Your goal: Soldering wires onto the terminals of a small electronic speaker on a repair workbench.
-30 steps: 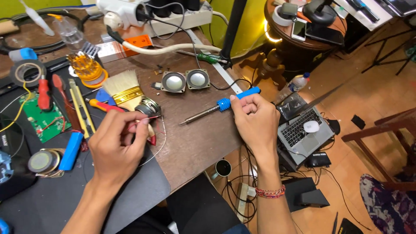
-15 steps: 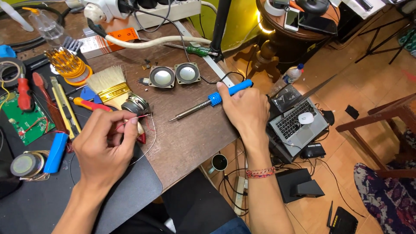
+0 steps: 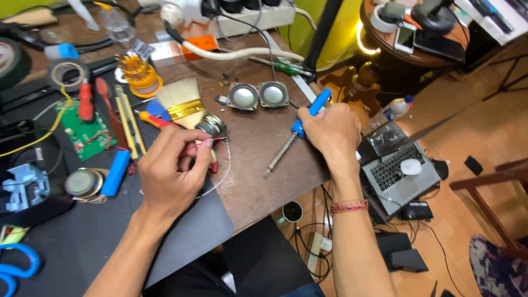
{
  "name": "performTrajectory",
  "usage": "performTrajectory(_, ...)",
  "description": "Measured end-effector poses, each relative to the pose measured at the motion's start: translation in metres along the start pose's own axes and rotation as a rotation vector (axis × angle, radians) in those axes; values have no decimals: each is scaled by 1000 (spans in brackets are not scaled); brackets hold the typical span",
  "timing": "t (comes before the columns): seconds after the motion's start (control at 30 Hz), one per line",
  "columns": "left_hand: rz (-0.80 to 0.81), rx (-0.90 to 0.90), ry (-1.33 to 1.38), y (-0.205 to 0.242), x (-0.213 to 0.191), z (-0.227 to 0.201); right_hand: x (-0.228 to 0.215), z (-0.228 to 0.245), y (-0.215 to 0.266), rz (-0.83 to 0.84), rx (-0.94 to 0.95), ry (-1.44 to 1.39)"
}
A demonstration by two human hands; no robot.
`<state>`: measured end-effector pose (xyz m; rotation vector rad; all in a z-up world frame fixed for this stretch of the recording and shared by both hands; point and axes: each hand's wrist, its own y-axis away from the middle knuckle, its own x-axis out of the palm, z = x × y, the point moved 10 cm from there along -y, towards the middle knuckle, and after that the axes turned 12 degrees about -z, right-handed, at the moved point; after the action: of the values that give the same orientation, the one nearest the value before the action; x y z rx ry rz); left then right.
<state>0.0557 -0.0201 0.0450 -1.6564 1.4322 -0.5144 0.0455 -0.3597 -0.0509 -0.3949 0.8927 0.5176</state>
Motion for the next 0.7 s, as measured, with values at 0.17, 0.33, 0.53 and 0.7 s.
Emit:
performTrajectory(0.17, -102, -27, -54, -8, -14, 2, -10, 14, 24, -36, 119, -557)
performTrajectory(0.33, -225, -75, -96, -14, -33, 11, -18, 32, 54, 31, 361, -1137)
performTrajectory(0.53, -185, -113, -123, -6, -22, 22, 9, 20, 62, 133, 278, -1311)
performTrajectory(0.7, -134, -119, -152, -3, -14, 22, -7, 26, 76, 183, 90, -1394)
